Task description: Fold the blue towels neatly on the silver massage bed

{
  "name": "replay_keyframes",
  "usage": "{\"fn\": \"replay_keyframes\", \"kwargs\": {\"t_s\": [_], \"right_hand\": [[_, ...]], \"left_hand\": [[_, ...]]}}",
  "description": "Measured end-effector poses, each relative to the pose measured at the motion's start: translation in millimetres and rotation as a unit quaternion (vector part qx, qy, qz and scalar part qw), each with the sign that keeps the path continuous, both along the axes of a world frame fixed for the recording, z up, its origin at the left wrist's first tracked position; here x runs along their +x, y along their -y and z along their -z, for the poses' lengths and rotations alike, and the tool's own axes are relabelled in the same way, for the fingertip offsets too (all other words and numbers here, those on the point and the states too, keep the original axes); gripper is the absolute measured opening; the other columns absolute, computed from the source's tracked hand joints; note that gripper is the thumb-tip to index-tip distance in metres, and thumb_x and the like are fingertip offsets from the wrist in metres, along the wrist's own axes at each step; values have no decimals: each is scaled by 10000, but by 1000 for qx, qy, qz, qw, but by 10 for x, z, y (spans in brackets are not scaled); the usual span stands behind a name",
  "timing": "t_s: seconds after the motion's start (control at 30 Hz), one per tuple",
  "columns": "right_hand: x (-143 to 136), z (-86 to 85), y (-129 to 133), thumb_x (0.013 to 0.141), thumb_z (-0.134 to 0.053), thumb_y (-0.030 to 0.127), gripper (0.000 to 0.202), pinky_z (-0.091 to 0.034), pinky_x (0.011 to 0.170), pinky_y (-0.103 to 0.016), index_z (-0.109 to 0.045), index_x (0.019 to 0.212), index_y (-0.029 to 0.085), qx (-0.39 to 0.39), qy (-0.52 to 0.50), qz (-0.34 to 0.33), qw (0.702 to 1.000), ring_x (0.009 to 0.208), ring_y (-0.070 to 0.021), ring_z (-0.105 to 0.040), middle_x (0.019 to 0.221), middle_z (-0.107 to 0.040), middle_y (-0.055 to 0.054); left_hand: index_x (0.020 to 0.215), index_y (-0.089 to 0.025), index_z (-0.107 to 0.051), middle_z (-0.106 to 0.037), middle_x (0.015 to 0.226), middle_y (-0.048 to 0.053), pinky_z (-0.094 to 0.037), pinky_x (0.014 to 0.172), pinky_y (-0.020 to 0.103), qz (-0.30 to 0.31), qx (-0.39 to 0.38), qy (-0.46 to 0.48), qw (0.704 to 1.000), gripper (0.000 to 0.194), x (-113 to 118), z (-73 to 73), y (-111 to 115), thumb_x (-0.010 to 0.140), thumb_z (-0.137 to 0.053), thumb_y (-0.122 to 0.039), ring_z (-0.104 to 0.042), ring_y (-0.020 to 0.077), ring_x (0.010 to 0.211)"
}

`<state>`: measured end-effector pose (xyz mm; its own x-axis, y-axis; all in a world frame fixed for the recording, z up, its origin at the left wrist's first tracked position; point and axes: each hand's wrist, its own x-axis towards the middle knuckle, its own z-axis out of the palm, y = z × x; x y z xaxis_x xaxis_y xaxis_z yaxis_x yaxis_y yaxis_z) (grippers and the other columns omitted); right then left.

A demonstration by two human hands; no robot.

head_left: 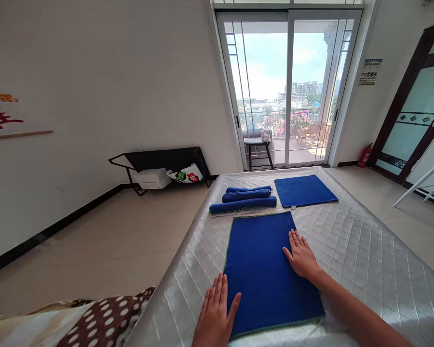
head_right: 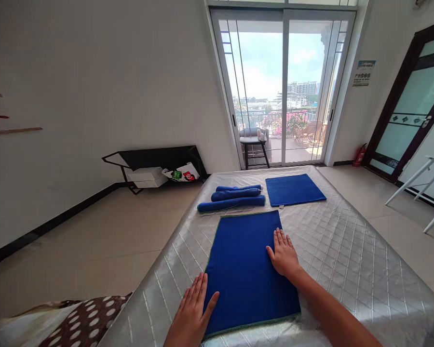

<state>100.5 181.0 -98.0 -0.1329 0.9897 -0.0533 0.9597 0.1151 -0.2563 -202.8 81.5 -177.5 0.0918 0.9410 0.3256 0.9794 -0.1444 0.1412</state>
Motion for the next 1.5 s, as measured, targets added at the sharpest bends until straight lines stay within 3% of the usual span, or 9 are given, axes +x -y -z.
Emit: {"fn": "replay_keyframes", "kwargs": {"t_s": [0.1, 0.27, 0.43, 0.57, 0.8, 0.9, 1.07, 1.3, 1.5], "right_hand": [[24, 107, 2, 1020, -145, 539, 734, -119, 1236, -416, -180, 1574, 58, 4, -7, 2, 1000, 1523, -219, -116, 1643, -158, -117], [44, 185, 4, 1020, -170, 520, 711, -130, 1227, -424, -209, 1576, 80, 29, -3, -6, 1000, 1521, -229, -136, 1641, -174, -119], [47, 247, -21, 1021, -169, 404, 643, -137, 1225, -434, -231, 1571, 76, 36, 8, -16, 999, 1521, -227, -136, 1634, -211, -121], [32, 226, -17, 1021, -176, 495, 696, -133, 1228, -430, -205, 1575, 75, 19, -5, 1, 1000, 1520, -230, -143, 1640, -197, -121], [29, 157, 8, 1018, -146, 549, 722, -109, 1235, -414, -157, 1584, 100, -3, -17, 7, 1000, 1523, -223, -123, 1652, -160, -96], [53, 155, 18, 1016, -133, 558, 734, -108, 1234, -411, -162, 1583, 92, -11, -5, 2, 1000, 1524, -222, -123, 1650, -164, -100], [85, 92, -122, 1017, -119, 539, 721, -112, 1231, -409, -197, 1584, 101, 3, 18, -7, 1000, 1521, -227, -143, 1643, -197, -94], [-31, -138, -778, 1030, -166, 424, 664, -104, 1223, -371, -224, 1567, 38, 8, 29, -9, 1000, 1522, -199, -130, 1630, -231, -129], [4, -26, -1009, 1028, -189, 432, 670, -103, 1222, -354, -219, 1567, 36, -3, 9, 23, 1000, 1521, -197, -135, 1641, -196, -119]], "left_hand": [[1596, -196, -65, -349, 1599, 118, -388, 1160, 490, 50, -14, 3, 999, 723, 272, -259, -194, 1010, -304, -546, -348, 270, 1461], [1536, -133, -336, -379, 1580, 135, -325, 1197, 473, 205, -63, -12, 977, 665, 1182, -683, -826, 1021, -245, -543, -310, 256, 1479], [1514, -105, -375, -390, 1574, 136, -288, 1213, 442, 216, -83, -13, 973, 660, 1698, -696, -1285, 1034, -172, -510, -297, 236, 1485], [1501, -107, -400, -389, 1577, 126, -276, 1216, 424, 184, -70, -22, 980, 697, 1464, -570, -1414, 1022, -163, -555, -306, 225, 1482], [1522, -86, -354, -359, 1584, 167, -256, 1202, 482, 26, -90, -40, 995, 742, 343, -438, -1652, 1005, -130, -568, -304, 284, 1481], [1521, -31, -321, -319, 1593, 196, -243, 1201, 463, -22, -116, -35, 992, 796, 26, -380, -1739, 993, -95, -583, -285, 294, 1488], [1525, -45, -312, -344, 1582, 203, -221, 1202, 477, -26, -106, -25, 994, 833, -44, -295, -1789, 972, -106, -632, -271, 305, 1492], [1512, -12, -323, -337, 1580, 216, -223, 1205, 475, -32, -110, -16, 993, 840, 6, -320, -1776, 974, -108, -620, -260, 310, 1494], [1514, -45, -338, -365, 1567, 206, -254, 1192, 487, -24, -96, -21, 995, 814, -28, -280, -1766, 977, -122, -618, -288, 307, 1484]]}}
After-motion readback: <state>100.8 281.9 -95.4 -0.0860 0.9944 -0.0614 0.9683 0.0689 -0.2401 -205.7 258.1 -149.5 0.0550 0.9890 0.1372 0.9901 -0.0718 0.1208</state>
